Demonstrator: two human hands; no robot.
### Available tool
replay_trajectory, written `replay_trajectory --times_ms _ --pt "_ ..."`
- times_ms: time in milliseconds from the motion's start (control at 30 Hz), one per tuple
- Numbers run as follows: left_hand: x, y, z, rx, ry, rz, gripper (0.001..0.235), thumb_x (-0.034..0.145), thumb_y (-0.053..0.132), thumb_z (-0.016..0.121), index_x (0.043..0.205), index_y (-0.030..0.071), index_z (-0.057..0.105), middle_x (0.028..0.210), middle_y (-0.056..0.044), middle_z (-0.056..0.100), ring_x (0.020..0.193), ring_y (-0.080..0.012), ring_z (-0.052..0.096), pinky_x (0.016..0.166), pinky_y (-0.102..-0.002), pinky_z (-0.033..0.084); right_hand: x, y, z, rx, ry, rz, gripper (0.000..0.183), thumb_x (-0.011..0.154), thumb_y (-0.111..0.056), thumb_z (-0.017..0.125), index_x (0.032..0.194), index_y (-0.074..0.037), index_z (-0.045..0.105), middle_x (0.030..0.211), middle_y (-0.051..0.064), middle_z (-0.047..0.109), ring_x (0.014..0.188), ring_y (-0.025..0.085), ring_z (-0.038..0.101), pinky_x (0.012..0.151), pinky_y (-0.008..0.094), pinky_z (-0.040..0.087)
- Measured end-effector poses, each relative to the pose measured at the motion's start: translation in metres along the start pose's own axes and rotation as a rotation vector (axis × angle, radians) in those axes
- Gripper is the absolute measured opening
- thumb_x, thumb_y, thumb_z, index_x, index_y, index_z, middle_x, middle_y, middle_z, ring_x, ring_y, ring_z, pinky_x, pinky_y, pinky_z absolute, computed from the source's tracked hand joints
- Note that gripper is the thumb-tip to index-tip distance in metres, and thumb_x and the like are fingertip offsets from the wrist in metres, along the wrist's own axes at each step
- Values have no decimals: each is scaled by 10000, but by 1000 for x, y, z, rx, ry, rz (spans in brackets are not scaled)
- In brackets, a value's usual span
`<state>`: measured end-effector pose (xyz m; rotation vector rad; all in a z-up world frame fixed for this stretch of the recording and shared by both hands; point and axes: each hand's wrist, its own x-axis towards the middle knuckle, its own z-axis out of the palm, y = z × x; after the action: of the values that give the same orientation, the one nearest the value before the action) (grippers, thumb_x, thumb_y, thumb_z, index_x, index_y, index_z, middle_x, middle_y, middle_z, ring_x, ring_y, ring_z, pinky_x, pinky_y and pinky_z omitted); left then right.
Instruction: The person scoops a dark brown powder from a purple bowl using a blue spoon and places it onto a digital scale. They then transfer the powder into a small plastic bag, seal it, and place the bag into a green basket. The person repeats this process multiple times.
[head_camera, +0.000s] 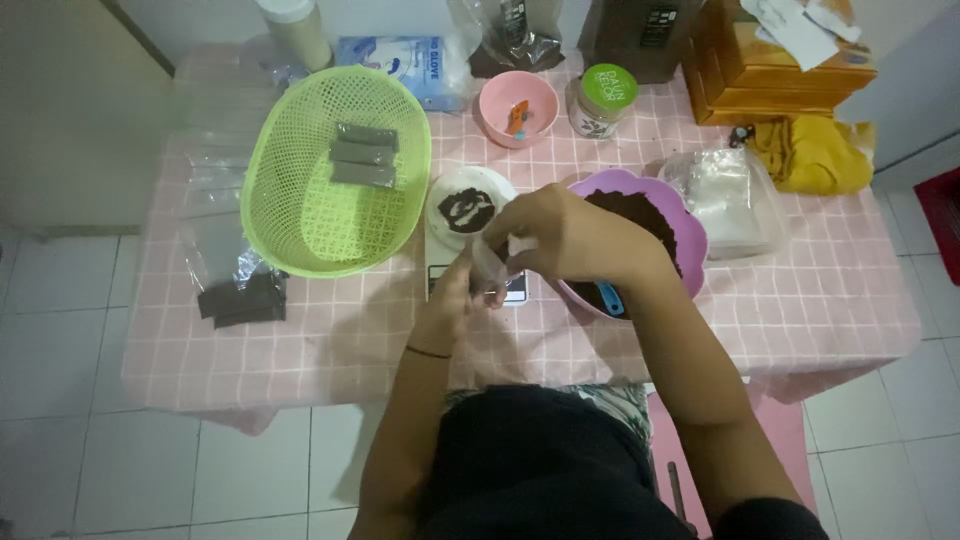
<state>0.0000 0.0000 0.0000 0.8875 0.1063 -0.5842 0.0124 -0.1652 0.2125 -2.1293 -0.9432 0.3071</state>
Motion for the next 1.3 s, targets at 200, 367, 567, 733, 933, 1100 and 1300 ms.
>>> replay_trajectory --times_ms 200,367,567,733,933,1100,1300 --pt "-23 34 31 -136 167 -43 368 953 455 649 833 108 631 746 -100 669 640 -230 636 573 -390 477 6 18 12 -6 -20 21 379 743 0 818 1102 37 700 922 287 719 931 482 741 797 503 634" --pt "8 22 16 -212 400 -169 642 815 532 748 1181 20 617 1096 -205 637 943 -338 636 703 -443 542 15 17 8 65 88 -1 254 791 -44 794 1031 -19 713 881 234 712 847 406 745 728 461 633" --pt "43 -20 -52 -206 514 -151 858 846 688 713 1519 206 485 1399 -212 579 1259 -413 594 970 -551 534 46 106 30 225 503 233 192 960 -227 717 928 -41 682 773 163 671 706 299 697 628 398 598" --pt "-8 29 6 -150 459 49 719 976 433 612 1608 354 277 1331 -138 671 1135 -284 691 881 -385 610 69 200 73 -527 441 550 555 875 -576 759 1088 -93 587 1101 230 624 1073 525 618 863 579 547" --pt "-22 27 8 -200 427 54 464 950 424 619 1377 268 529 1119 -178 728 923 -299 708 630 -327 603 75 214 83 -530 173 669 379 949 -414 681 1165 -103 705 1043 173 757 1086 429 686 1030 619 360" --pt "6 18 -15 -370 379 -64 425 871 578 670 983 168 682 867 -134 742 595 -269 659 397 -318 516 51 191 43 -207 397 570 247 924 -226 691 1110 -66 722 848 185 749 924 445 731 857 564 538" --pt "10 34 43 -407 498 -172 541 845 563 770 842 30 678 712 -187 654 454 -274 506 317 -327 416 -32 131 -24 9 591 448 242 1008 -176 579 1206 -131 710 614 118 628 645 292 656 759 399 514"
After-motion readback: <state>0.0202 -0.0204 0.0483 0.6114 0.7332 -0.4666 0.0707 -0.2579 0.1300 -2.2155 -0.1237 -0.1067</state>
